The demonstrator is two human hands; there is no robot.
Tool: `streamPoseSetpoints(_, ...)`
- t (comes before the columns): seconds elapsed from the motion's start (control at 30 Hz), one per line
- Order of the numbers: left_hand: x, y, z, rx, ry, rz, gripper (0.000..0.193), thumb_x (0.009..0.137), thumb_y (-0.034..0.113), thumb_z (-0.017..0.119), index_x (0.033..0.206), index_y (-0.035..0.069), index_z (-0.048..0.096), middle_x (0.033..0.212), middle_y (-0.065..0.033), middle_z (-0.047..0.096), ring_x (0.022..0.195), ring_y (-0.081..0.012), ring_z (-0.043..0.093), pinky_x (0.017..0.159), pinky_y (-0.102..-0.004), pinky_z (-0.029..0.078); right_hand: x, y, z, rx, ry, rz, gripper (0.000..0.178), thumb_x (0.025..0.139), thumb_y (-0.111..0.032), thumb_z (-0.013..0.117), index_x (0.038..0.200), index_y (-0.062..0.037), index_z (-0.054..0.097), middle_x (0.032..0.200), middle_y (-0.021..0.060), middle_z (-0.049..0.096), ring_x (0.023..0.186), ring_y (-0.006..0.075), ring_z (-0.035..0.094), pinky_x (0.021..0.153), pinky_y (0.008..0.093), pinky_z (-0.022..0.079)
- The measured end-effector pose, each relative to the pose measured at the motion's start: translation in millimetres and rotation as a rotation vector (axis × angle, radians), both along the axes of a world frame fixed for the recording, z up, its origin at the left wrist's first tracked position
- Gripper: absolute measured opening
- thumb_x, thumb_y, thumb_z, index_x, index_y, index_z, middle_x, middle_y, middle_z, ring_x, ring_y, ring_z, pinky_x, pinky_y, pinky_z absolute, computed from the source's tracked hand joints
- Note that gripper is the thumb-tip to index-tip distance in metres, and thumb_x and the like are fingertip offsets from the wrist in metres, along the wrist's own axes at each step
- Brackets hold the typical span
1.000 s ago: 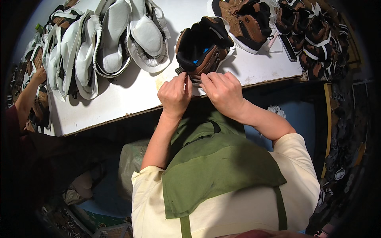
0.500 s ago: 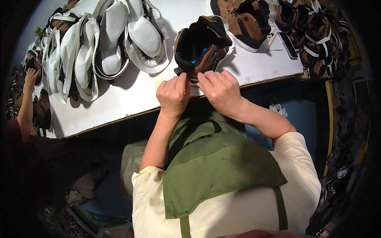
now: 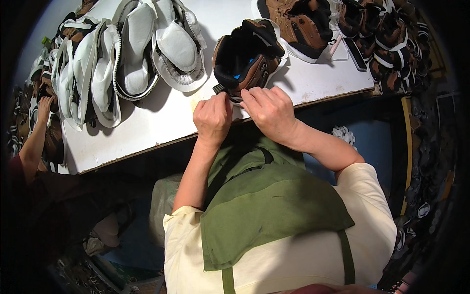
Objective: The person assembles a brown and black shoe by hand, attaching the sole, inserting the insole, and adjusting the laces and zipper. The person handles the shoe repeatedly, turning it over and pressing components into place.
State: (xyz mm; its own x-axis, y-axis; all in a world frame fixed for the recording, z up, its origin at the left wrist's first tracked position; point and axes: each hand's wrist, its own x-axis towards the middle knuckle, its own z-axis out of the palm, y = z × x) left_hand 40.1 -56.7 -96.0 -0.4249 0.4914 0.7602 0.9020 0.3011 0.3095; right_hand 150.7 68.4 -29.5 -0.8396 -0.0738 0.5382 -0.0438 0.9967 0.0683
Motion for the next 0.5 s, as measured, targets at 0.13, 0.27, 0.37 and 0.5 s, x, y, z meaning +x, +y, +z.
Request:
streamPoseSetpoints(0.13, -0.4, 0.6, -2.3, 0.034, 0.005, -0.003, 0.018, 0.073, 0.0, 0.068, 0.089, 0.004, 0.06, 0.069, -0.006, 0.061, 0.06, -0.023, 0.06, 0.058, -0.0308, 0.046, -1.0, 0.3, -0.6, 0.012, 0.014, 0.017, 0.033, 0.075, -0.015, 0.072, 0.102, 0.0007, 0.063, 0.083, 0.0046, 0.061, 0.071, 0.0171, 0.061, 0.061, 0.0307, 0.043)
streamPoseSetpoints(0.27, -1.2, 3.5, -4.0, 0.09, 0.041, 0.0, 0.013, 0.075, 0.002, 0.066, 0.086, 0.004, 0.059, 0.062, -0.0048, 0.055, 0.056, -0.0215, 0.057, 0.057, -0.031, 0.045, -2.6, -0.4, -0.4, 0.017, 0.013, 0.03, 0.031, 0.076, -0.015, 0.07, 0.102, 0.001, 0.063, 0.082, 0.0045, 0.06, 0.071, 0.0168, 0.061, 0.059, 0.0304, 0.043)
streamPoseSetpoints(0.37, -0.8, 4.0, -6.4, 0.102, 0.035, 0.006, 0.013, 0.075, 0.002, 0.066, 0.086, 0.004, 0.059, 0.062, -0.0046, 0.055, 0.056, -0.0214, 0.057, 0.057, -0.0308, 0.045, -4.6, -1.7, -1.8, 0.035, 0.043, 0.034, 0.028, 0.076, -0.013, 0.069, 0.1, 0.0009, 0.064, 0.081, 0.0044, 0.06, 0.069, 0.0165, 0.06, 0.058, 0.0298, 0.043)
streamPoseSetpoints(0.5, -0.8, 3.9, -5.6, 0.119, 0.039, 0.005, 0.013, 0.075, 0.002, 0.066, 0.085, 0.004, 0.059, 0.062, -0.0046, 0.055, 0.055, -0.0212, 0.056, 0.057, -0.0306, 0.045, -7.3, -4.4, -0.2, 0.05, 0.057, 0.031, 0.024, 0.076, -0.01, 0.067, 0.097, 0.0009, 0.064, 0.079, 0.004, 0.058, 0.065, 0.016, 0.058, 0.056, 0.0293, 0.041)
